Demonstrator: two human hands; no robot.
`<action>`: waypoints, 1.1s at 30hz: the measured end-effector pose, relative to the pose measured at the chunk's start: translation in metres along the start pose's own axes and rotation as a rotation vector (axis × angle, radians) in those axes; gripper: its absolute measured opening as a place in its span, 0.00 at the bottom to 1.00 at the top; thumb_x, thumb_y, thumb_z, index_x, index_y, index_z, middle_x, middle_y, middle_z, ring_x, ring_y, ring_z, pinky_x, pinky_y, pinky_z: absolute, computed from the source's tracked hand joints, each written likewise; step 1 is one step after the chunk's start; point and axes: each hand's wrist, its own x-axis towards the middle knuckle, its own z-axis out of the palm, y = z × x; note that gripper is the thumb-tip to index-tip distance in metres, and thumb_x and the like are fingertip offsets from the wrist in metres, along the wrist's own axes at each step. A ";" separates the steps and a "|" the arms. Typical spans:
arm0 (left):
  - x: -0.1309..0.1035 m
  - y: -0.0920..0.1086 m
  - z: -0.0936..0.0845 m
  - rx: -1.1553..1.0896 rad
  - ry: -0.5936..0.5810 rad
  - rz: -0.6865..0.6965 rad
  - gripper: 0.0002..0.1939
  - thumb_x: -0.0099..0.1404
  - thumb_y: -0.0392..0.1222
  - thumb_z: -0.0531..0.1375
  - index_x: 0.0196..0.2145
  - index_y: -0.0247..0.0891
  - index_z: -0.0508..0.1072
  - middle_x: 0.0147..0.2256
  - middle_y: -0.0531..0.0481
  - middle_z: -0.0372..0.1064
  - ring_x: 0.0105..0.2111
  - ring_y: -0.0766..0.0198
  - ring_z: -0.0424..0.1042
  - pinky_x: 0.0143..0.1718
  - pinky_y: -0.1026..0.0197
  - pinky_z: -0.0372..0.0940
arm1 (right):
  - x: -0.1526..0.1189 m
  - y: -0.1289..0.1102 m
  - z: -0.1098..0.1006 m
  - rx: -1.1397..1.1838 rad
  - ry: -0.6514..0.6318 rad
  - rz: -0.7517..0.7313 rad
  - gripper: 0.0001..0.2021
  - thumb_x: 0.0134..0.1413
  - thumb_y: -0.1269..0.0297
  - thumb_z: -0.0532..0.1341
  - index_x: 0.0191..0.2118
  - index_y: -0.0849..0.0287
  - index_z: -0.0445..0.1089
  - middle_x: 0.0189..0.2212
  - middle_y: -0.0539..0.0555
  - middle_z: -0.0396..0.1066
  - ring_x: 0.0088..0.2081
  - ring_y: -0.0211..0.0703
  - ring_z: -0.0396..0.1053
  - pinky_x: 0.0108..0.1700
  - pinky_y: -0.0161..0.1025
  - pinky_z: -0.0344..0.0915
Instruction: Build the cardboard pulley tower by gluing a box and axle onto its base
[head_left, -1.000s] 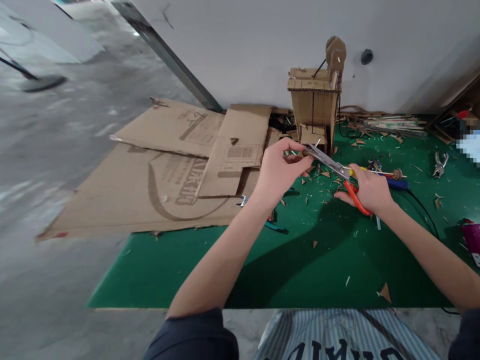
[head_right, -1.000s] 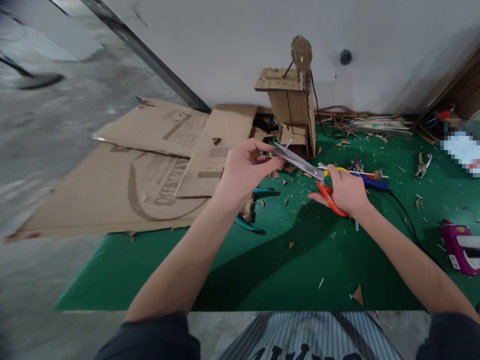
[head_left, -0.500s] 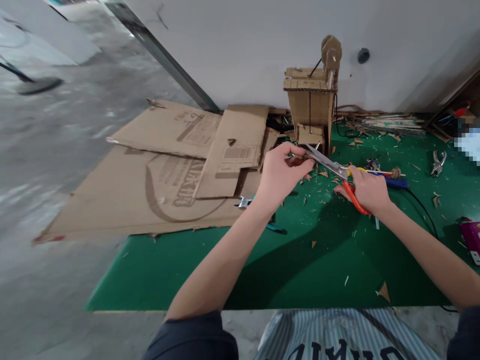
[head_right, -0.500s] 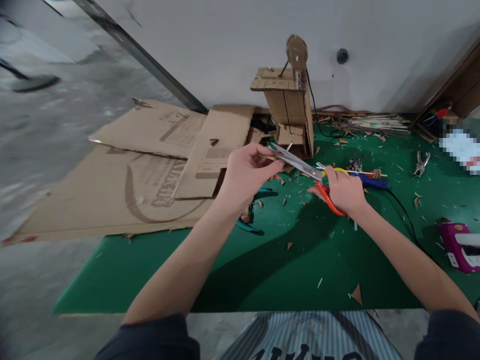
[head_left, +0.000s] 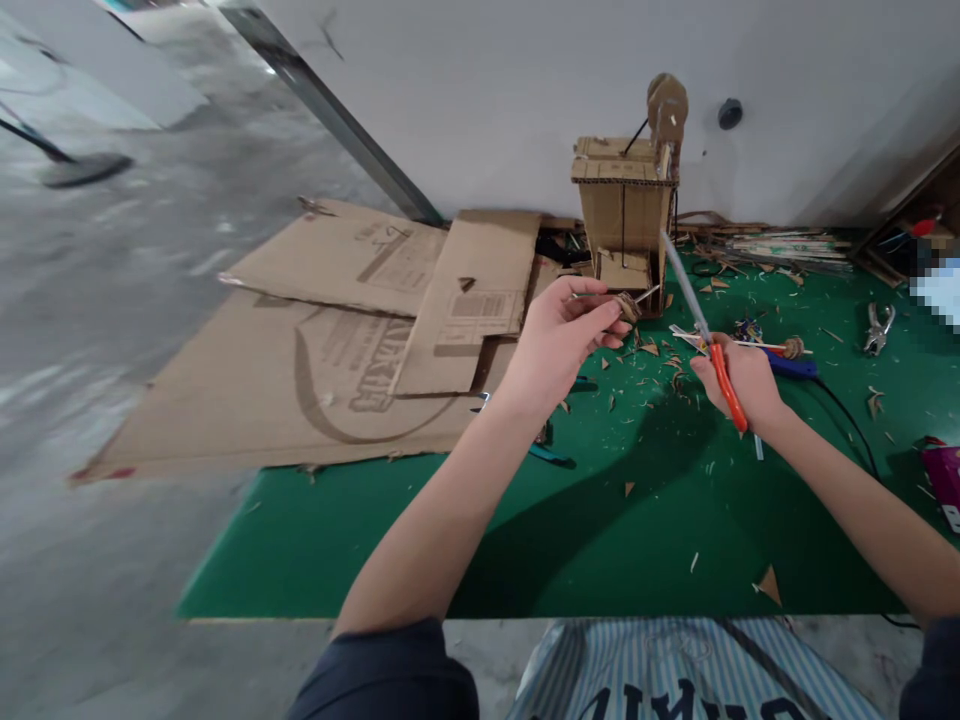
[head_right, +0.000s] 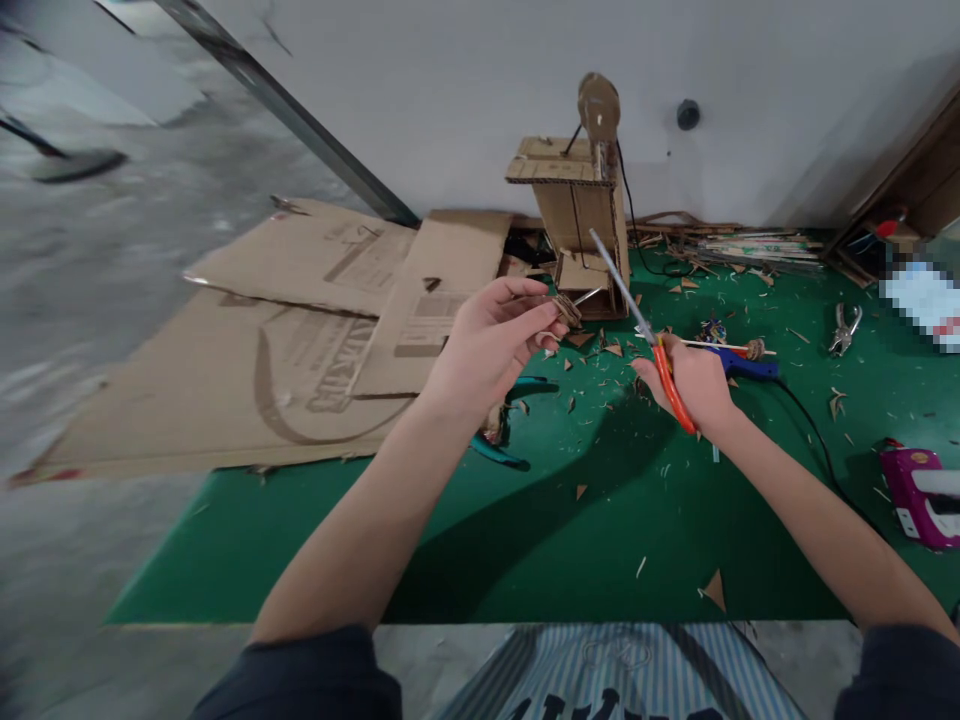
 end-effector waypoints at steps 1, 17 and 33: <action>0.002 -0.001 -0.001 -0.052 -0.013 -0.035 0.10 0.60 0.32 0.68 0.37 0.40 0.72 0.31 0.53 0.75 0.29 0.70 0.77 0.29 0.67 0.74 | 0.001 -0.001 -0.001 0.061 -0.008 0.036 0.36 0.67 0.35 0.45 0.49 0.65 0.74 0.26 0.59 0.78 0.27 0.51 0.76 0.31 0.41 0.62; 0.009 -0.010 -0.010 0.125 -0.039 0.323 0.18 0.59 0.42 0.69 0.47 0.50 0.75 0.47 0.48 0.75 0.44 0.60 0.78 0.44 0.58 0.77 | -0.008 -0.007 0.013 0.593 -0.068 0.225 0.27 0.65 0.38 0.54 0.45 0.58 0.75 0.26 0.54 0.78 0.32 0.49 0.78 0.42 0.46 0.73; -0.015 -0.005 -0.001 0.420 -0.014 0.634 0.19 0.62 0.35 0.65 0.51 0.47 0.76 0.48 0.47 0.74 0.49 0.59 0.78 0.53 0.55 0.76 | -0.018 0.004 0.022 0.920 0.012 0.293 0.31 0.62 0.31 0.53 0.30 0.56 0.73 0.27 0.54 0.75 0.24 0.41 0.73 0.29 0.43 0.74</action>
